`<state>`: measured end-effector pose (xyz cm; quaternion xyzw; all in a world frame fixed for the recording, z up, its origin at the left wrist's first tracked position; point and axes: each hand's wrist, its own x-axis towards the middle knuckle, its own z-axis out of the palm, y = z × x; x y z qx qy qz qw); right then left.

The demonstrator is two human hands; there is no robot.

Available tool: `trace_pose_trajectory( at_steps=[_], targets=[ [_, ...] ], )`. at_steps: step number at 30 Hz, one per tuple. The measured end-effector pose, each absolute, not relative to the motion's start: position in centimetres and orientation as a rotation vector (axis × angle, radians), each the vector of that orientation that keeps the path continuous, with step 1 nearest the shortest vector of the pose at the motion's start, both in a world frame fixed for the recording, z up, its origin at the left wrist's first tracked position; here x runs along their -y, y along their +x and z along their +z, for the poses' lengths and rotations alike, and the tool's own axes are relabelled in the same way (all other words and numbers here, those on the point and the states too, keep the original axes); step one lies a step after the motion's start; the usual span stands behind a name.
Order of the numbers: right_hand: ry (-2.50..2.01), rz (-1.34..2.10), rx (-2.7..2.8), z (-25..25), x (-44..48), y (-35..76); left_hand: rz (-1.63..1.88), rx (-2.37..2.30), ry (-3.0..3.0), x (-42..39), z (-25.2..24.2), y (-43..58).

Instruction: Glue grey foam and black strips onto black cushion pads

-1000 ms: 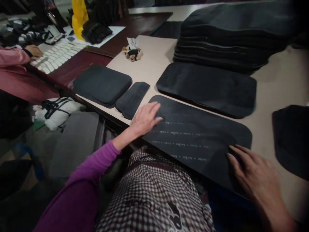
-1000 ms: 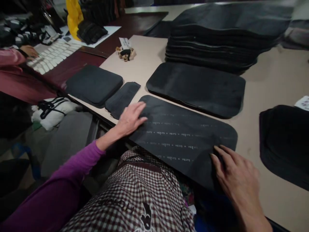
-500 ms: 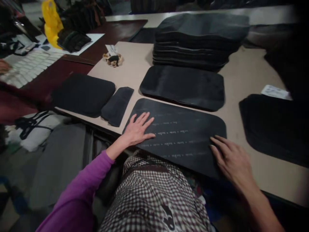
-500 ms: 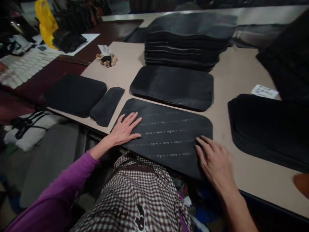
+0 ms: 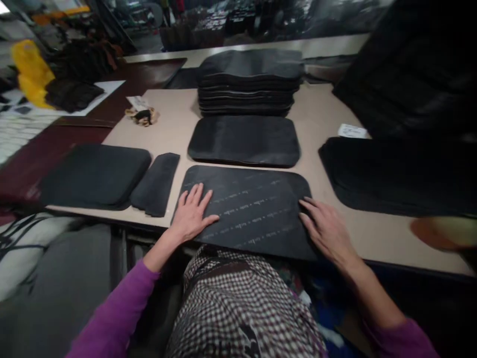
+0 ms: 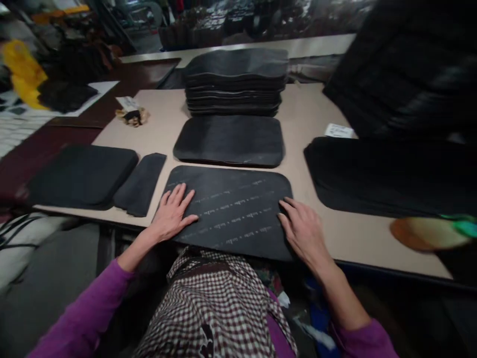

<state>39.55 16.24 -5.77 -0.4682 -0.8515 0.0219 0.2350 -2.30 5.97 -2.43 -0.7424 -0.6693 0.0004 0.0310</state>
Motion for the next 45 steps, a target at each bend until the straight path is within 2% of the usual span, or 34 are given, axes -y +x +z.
trace_pose_trajectory(
  at_steps=[5, 12, 23, 29, 34, 45],
  targets=[
    [-1.433, -0.002, 2.264, -3.3, -14.4, 36.2, -0.013, 1.982, -2.263, -6.4, -4.0, -3.0],
    [-1.139, 0.172, 2.475, -2.1, -10.0, 30.8, 0.040, 1.964, -2.260, -6.4, -4.2, -3.2],
    [-1.327, 0.097, 2.308, -3.0, -5.6, 36.6, 0.103, 2.015, -2.265, -6.4, -3.5, -2.8],
    [-1.695, 0.135, 1.991, -2.6, -9.2, 40.7, 0.101, 1.981, -2.256, -6.5, -3.8, -3.0],
    [-1.768, 0.266, 1.931, -2.6, -13.8, 40.5, 0.066, 1.971, -2.260, -6.4, -4.0, -3.0],
    [-1.855, 0.238, 1.943, -2.8, -16.7, 39.1, -0.010, 1.964, -2.276, -6.4, -4.2, -2.9]
  ],
)
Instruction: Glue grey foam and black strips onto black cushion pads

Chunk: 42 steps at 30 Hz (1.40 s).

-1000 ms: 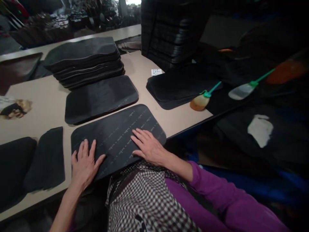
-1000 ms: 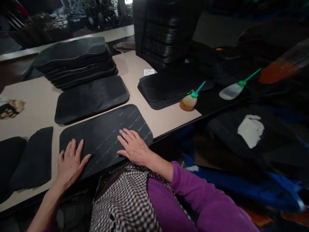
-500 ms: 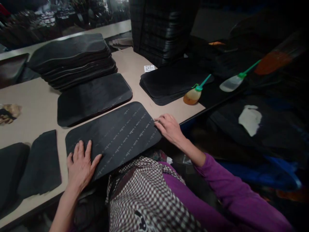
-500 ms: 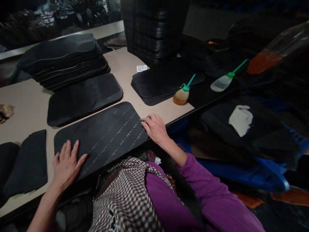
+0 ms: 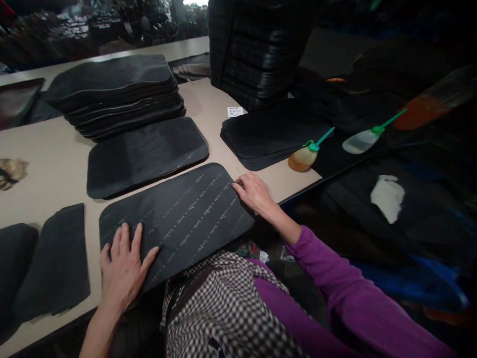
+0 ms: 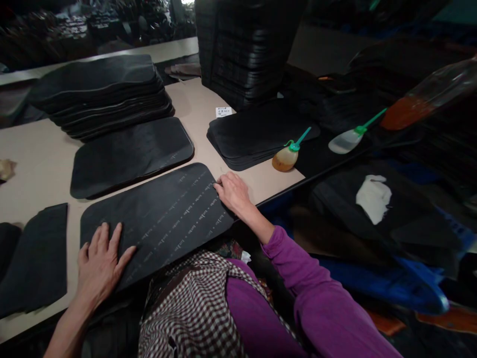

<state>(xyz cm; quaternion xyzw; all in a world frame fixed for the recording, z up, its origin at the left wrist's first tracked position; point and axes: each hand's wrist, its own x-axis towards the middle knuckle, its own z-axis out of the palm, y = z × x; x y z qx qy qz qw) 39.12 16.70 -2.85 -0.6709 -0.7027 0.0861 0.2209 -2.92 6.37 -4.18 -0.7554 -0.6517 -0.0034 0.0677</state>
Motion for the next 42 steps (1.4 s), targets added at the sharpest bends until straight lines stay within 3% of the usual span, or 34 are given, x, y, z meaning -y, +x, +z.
trace_pose_trajectory(
  at_steps=[42],
  targets=[
    [-1.780, 0.349, 1.880, -2.6, -18.9, 39.2, -0.084, 1.938, -2.290, -6.3, -4.4, -3.0]
  ],
)
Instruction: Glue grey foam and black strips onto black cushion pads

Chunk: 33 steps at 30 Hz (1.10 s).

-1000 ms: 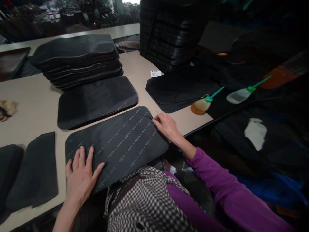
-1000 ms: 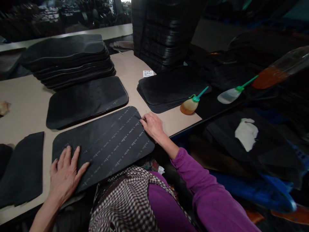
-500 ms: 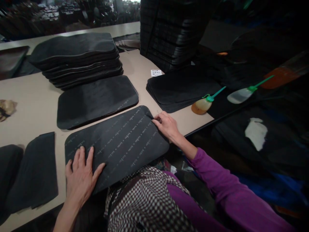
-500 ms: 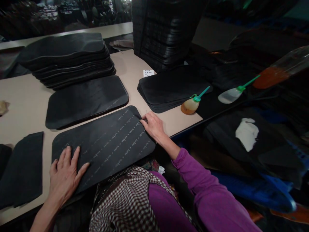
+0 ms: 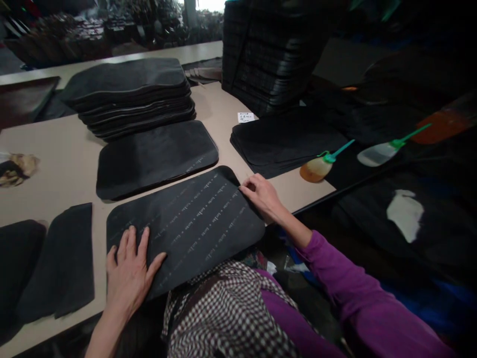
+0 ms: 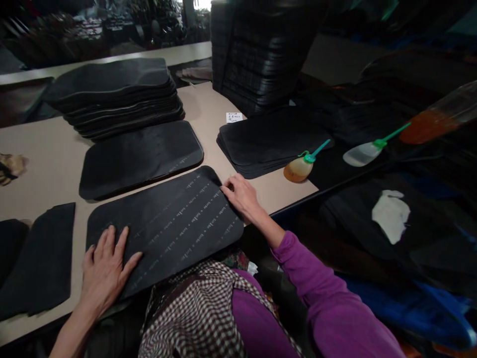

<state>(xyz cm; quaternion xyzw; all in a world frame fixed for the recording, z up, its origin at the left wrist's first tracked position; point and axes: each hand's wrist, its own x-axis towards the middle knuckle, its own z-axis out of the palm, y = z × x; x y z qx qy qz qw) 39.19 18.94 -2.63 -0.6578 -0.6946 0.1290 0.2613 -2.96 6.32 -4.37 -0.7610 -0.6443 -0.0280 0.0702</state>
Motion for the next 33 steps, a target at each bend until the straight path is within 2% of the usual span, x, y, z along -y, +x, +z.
trace_pose_trajectory(
  at_steps=[9, 22, 33],
  targets=[
    [-1.919, 0.353, 1.963, -3.0, -19.8, 39.4, -0.118, 1.938, -2.291, -6.3, -4.8, -3.3],
    [-2.079, 0.437, 2.052, -1.1, -20.5, 39.0, -0.113, 1.954, -2.286, -6.3, -4.5, -3.1],
    [-2.167, 0.433, 1.878, -0.9, -22.2, 40.3, -0.053, 1.959, -2.257, -6.2, -4.7, -3.0]
  ],
)
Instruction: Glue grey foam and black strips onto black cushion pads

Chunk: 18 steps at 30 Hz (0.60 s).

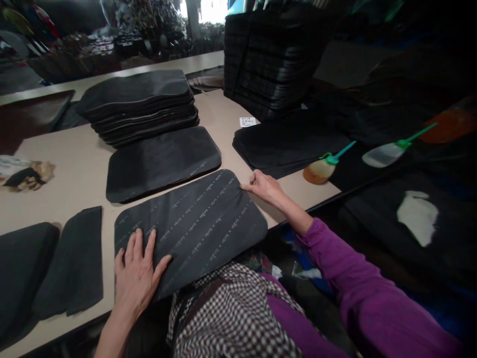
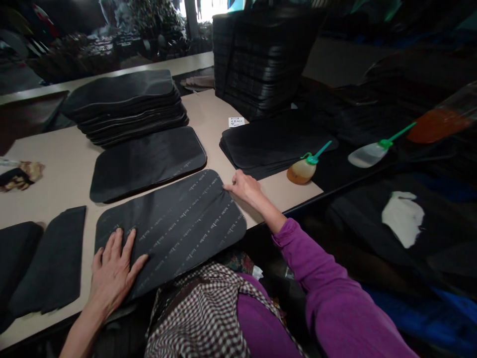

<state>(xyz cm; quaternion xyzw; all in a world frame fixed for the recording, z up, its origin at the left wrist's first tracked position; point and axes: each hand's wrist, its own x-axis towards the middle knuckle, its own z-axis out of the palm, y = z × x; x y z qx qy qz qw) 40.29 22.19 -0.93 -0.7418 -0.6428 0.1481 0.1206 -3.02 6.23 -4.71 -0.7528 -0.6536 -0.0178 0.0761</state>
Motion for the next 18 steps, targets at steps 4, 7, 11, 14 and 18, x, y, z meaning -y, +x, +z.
trace_pose_trajectory(
  at_steps=[4, 7, 11, 14, 18],
  targets=[
    [-2.055, 0.256, 1.840, -0.7, -20.7, 40.5, -0.055, 1.942, -2.253, -6.2, -4.6, -2.9],
    [-1.672, 0.191, 2.119, -0.8, -19.2, 39.4, -0.038, 1.942, -2.263, -6.2, -4.5, -2.9],
    [-1.110, 0.248, 2.565, -2.0, -19.3, 37.9, -0.054, 1.956, -2.263, -6.2, -4.7, -3.1],
    [-1.108, 0.236, 2.618, -3.0, -20.8, 37.6, -0.066, 1.959, -2.268, -6.2, -4.8, -3.2],
    [-1.194, 0.173, 2.624, -3.7, -22.0, 37.7, -0.021, 1.989, -2.267, -6.2, -4.1, -2.8]
  ],
)
